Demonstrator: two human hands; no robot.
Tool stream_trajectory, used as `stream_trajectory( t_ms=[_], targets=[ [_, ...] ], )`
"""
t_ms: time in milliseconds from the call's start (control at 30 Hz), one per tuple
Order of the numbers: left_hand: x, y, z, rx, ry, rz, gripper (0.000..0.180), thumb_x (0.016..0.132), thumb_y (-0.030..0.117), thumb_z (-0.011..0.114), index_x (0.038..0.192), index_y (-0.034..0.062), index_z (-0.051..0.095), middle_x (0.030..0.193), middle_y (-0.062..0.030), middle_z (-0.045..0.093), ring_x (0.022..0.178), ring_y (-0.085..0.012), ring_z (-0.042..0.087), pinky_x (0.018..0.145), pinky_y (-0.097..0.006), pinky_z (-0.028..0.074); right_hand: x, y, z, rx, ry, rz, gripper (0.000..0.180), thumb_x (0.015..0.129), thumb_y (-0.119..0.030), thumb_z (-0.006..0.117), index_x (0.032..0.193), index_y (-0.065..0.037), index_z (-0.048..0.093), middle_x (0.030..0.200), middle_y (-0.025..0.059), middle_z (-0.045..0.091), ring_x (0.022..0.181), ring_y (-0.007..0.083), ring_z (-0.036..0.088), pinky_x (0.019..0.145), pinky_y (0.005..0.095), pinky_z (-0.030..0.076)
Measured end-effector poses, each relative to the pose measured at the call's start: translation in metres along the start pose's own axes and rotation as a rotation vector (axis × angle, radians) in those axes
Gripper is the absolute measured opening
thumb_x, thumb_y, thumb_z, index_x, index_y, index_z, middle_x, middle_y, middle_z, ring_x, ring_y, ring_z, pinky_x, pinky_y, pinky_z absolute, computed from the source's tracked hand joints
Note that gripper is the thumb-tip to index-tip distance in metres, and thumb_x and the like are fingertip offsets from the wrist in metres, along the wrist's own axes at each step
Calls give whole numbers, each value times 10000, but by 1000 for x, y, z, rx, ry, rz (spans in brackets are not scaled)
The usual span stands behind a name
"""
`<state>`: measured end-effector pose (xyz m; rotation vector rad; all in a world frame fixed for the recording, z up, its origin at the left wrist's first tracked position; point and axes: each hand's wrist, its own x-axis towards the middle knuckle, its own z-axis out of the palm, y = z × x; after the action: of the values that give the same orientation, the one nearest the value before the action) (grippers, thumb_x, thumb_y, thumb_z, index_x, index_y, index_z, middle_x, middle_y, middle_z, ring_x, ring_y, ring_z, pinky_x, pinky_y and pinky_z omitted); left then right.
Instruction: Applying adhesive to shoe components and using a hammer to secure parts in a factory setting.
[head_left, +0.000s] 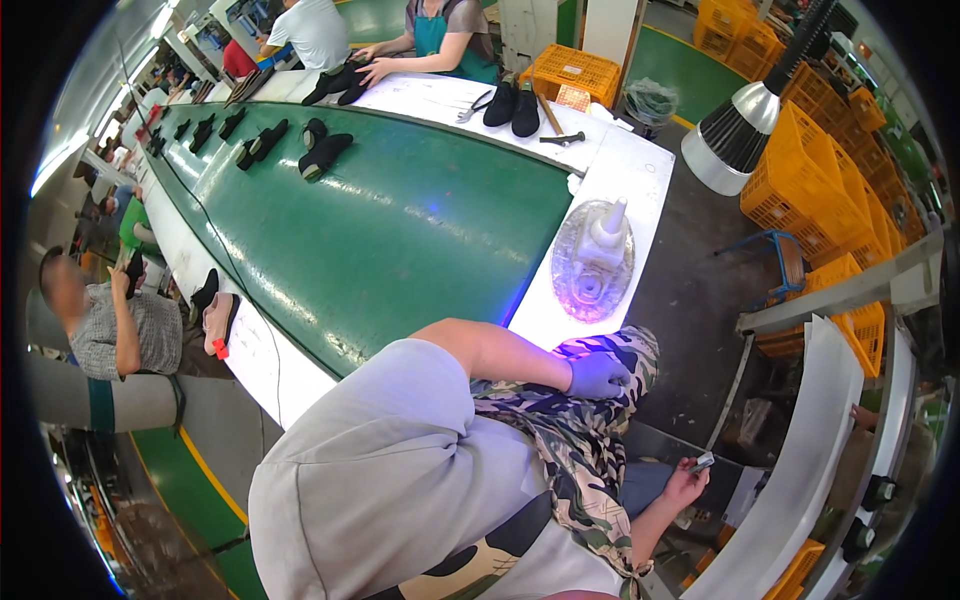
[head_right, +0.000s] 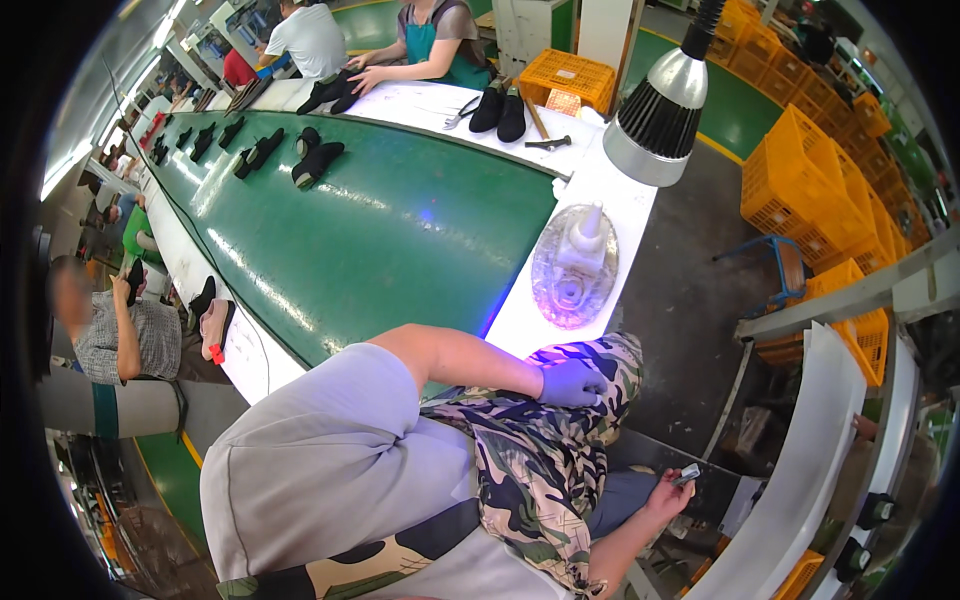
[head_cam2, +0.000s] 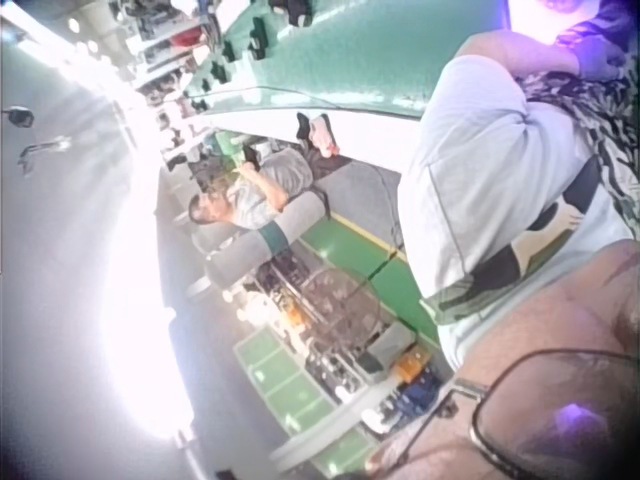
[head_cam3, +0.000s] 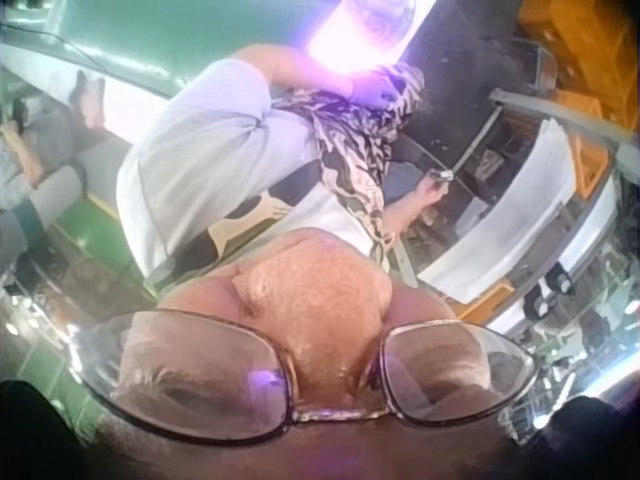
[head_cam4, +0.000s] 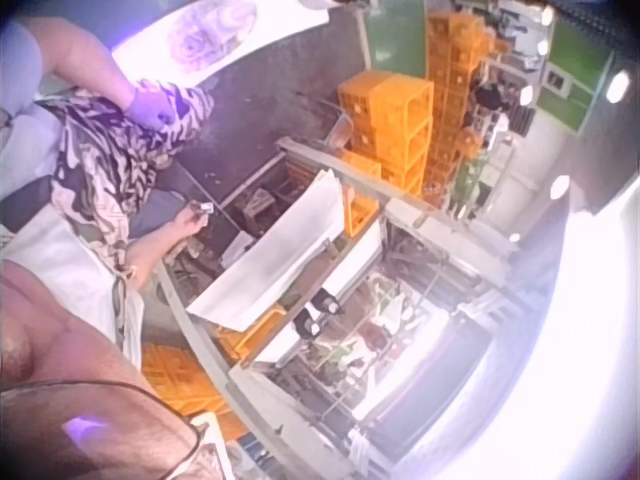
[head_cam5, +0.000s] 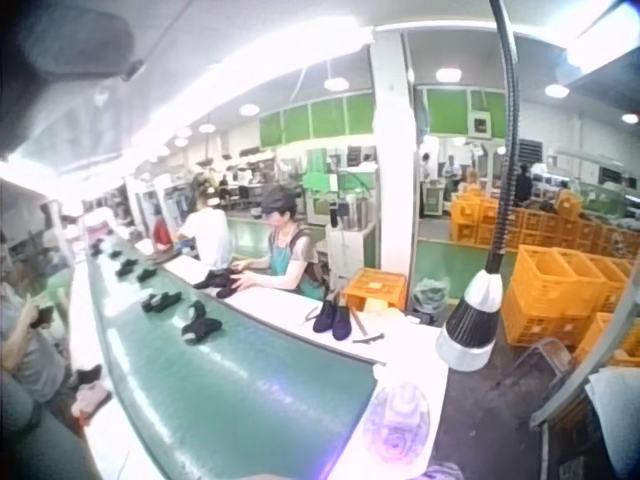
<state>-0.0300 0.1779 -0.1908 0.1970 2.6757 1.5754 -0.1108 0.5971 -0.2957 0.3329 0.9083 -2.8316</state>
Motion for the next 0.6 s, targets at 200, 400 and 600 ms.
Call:
stream_trajectory(
  t_ms=[200, 400, 600],
  targets=[
    [1, 3, 2, -13, -35, -13, 275, 815, 221, 634, 1022, 41, 649, 869, -129, 671, 820, -271, 655, 741, -376, 503, -3, -1, 3, 11, -37, -17, 212, 921, -170, 591, 1093, -47, 606, 1066, 116, 663, 896, 296, 647, 818, 446, 483],
    [-3, 4, 9, -6, -22, -13, 278, 813, 220, 634, 1023, 38, 648, 878, -129, 673, 820, -264, 656, 747, -373, 509, -2, 0, 4, -12, -4, -2, 214, 936, -194, 572, 1101, -58, 583, 1075, 113, 651, 897, 276, 639, 799, 429, 471],
    [3, 28, -6, 17, -75, -93, 260, 790, 201, 629, 985, 35, 675, 914, -155, 686, 875, -295, 663, 781, -391, 511, 6, 0, 2, 3, -19, -11, 206, 927, -191, 582, 1080, -53, 595, 1048, 110, 658, 883, 270, 640, 799, 425, 475]
  ],
)
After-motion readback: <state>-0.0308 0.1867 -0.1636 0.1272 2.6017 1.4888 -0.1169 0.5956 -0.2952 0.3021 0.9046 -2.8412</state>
